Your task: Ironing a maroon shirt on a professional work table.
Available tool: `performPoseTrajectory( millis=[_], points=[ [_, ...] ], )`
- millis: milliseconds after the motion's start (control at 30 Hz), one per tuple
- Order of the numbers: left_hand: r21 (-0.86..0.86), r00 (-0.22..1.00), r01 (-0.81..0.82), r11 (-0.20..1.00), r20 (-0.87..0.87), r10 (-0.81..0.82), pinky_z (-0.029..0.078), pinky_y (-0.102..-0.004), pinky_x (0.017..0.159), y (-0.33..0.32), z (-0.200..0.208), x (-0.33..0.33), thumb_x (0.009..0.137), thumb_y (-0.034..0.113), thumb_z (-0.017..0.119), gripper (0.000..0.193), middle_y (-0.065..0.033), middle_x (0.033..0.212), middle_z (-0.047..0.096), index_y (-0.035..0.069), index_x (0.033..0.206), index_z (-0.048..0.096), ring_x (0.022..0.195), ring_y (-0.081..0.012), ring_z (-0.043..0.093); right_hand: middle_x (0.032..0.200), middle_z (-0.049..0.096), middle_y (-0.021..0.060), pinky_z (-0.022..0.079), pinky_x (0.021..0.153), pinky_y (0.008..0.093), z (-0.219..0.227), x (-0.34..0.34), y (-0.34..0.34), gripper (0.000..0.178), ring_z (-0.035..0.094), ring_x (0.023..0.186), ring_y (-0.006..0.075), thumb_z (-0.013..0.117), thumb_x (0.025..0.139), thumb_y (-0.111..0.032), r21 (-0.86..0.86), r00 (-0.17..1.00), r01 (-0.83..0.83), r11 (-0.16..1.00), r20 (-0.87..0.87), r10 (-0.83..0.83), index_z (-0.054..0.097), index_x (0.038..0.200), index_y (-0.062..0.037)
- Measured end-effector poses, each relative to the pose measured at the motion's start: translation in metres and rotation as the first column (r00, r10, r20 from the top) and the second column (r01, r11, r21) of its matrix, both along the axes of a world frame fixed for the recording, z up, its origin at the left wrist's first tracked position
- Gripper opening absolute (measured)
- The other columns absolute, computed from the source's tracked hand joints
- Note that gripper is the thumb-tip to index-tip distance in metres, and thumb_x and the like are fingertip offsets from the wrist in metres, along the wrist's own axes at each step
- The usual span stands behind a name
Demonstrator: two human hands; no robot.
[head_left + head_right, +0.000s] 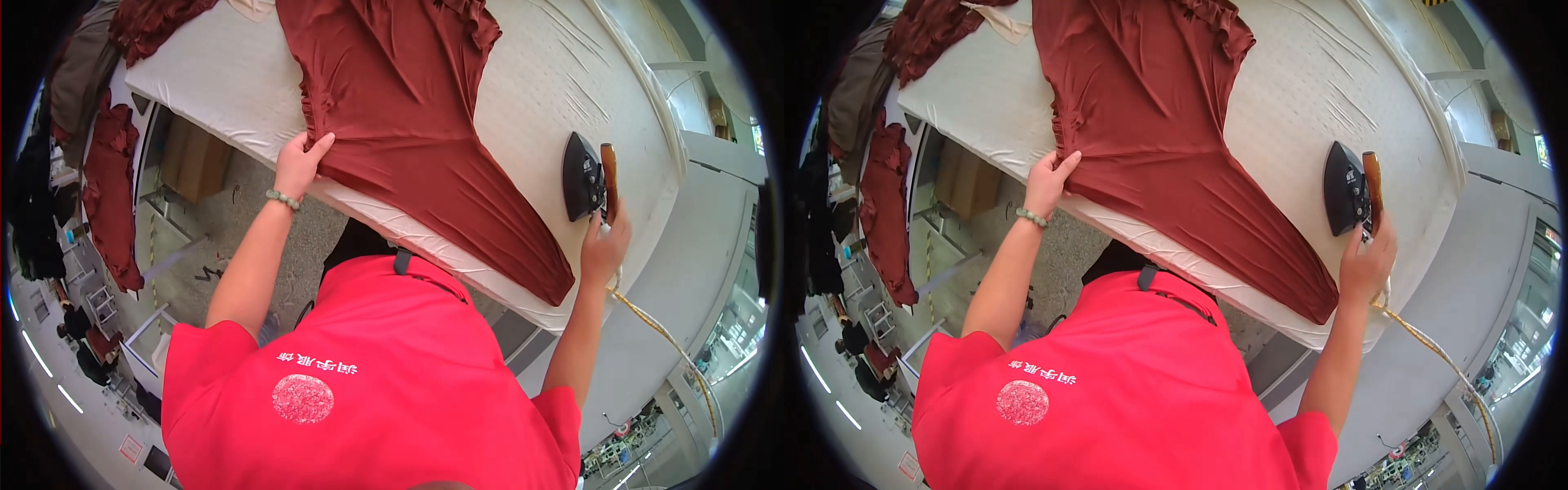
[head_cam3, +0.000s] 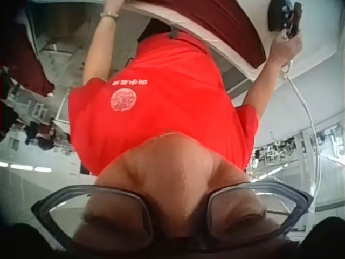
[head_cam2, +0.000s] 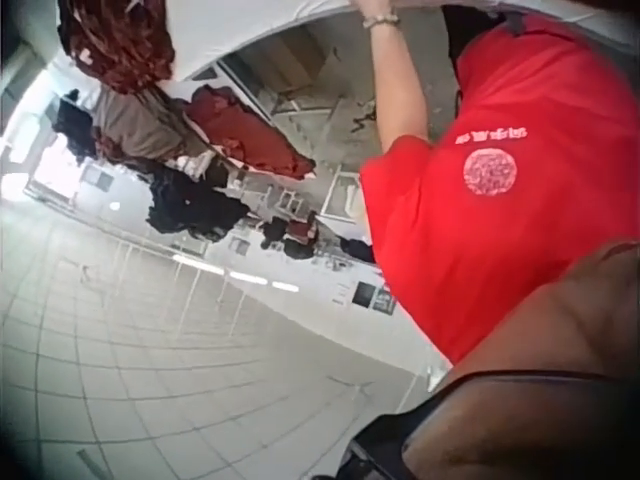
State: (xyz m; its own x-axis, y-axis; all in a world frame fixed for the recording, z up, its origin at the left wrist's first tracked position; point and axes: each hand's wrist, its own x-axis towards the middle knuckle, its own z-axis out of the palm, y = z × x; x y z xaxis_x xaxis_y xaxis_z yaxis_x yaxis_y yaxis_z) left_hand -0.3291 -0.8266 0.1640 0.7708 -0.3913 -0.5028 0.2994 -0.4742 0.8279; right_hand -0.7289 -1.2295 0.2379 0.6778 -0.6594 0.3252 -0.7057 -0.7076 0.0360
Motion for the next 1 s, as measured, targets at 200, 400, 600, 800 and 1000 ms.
performPoseTrajectory(
  millis=[200, 400, 600, 800, 1000],
  points=[
    [-0.118, 0.985, -0.047, 0.992, 0.162, 0.066, 0.054, -0.0257, 0.079, 0.002, -0.009, -0.009, 0.104, 0.028, 0.071, 0.035, -0.0043, 0.105, 0.077, -0.003, 0.120, 0.073, 0.088, -0.0071, 0.067, 0.142, 0.060, 0.0237, 0.049, 0.105, 0.0497, -0.032, 0.064, -0.038, 0.069, 0.060, 0.127, 0.0408, 0.072, 0.097, -0.034, 0.114, 0.922, 0.332, 0.936, -0.251, -0.296, 0.045, 0.152, -0.0014],
    [-0.169, 0.993, -0.119, 0.978, -0.037, 0.114, 0.046, -0.0220, 0.052, 0.013, -0.008, -0.005, 0.104, 0.033, 0.069, 0.032, 0.0005, 0.085, 0.071, 0.002, 0.109, 0.074, 0.064, -0.0036, 0.058, 0.093, 0.076, 0.0181, 0.056, 0.078, 0.0458, 0.011, 0.105, -0.042, 0.046, 0.075, 0.085, 0.0374, 0.081, 0.091, -0.034, 0.537, 0.832, 0.550, 0.640, -0.421, -0.361, 0.069, 0.122, -0.0010],
    [-0.312, 0.992, -0.110, 0.944, -0.101, 0.082, 0.048, -0.0216, 0.057, 0.015, -0.006, -0.006, 0.107, 0.027, 0.065, 0.026, 0.0018, 0.090, 0.071, 0.002, 0.110, 0.069, 0.069, -0.0032, 0.058, 0.102, 0.075, 0.0284, 0.056, 0.085, 0.0527, 0.027, 0.174, 0.075, 0.047, 0.072, 0.099, 0.0478, 0.073, 0.095, -0.040, 0.594, 0.977, 0.135, 0.793, -0.211, -0.008, 0.069, 0.126, -0.0041],
    [-0.193, 0.978, -0.093, 0.977, -0.203, 0.053, 0.049, -0.0227, 0.070, 0.022, 0.002, -0.001, 0.109, 0.026, 0.063, 0.025, 0.0017, 0.094, 0.070, 0.002, 0.110, 0.068, 0.081, -0.0024, 0.058, 0.087, 0.075, 0.0236, 0.059, 0.080, 0.0541, 0.007, 0.273, 0.195, 0.034, 0.075, 0.085, 0.0427, 0.074, 0.089, -0.027, 0.647, 0.897, -0.026, 0.762, -0.321, 0.303, 0.061, 0.106, 0.0000],
    [-0.305, 0.992, -0.069, 0.950, -0.120, 0.034, 0.040, -0.0208, 0.057, 0.023, 0.008, 0.002, 0.109, 0.026, 0.064, 0.023, 0.0064, 0.084, 0.064, 0.004, 0.105, 0.069, 0.066, -0.0002, 0.048, 0.092, 0.075, 0.0252, 0.058, 0.083, 0.0548, 0.023, 0.276, 0.196, 0.037, 0.075, 0.091, 0.0441, 0.072, 0.091, -0.028, 0.664, 0.887, 0.129, 0.737, -0.410, 0.214, 0.063, 0.114, -0.0006]
  ],
)
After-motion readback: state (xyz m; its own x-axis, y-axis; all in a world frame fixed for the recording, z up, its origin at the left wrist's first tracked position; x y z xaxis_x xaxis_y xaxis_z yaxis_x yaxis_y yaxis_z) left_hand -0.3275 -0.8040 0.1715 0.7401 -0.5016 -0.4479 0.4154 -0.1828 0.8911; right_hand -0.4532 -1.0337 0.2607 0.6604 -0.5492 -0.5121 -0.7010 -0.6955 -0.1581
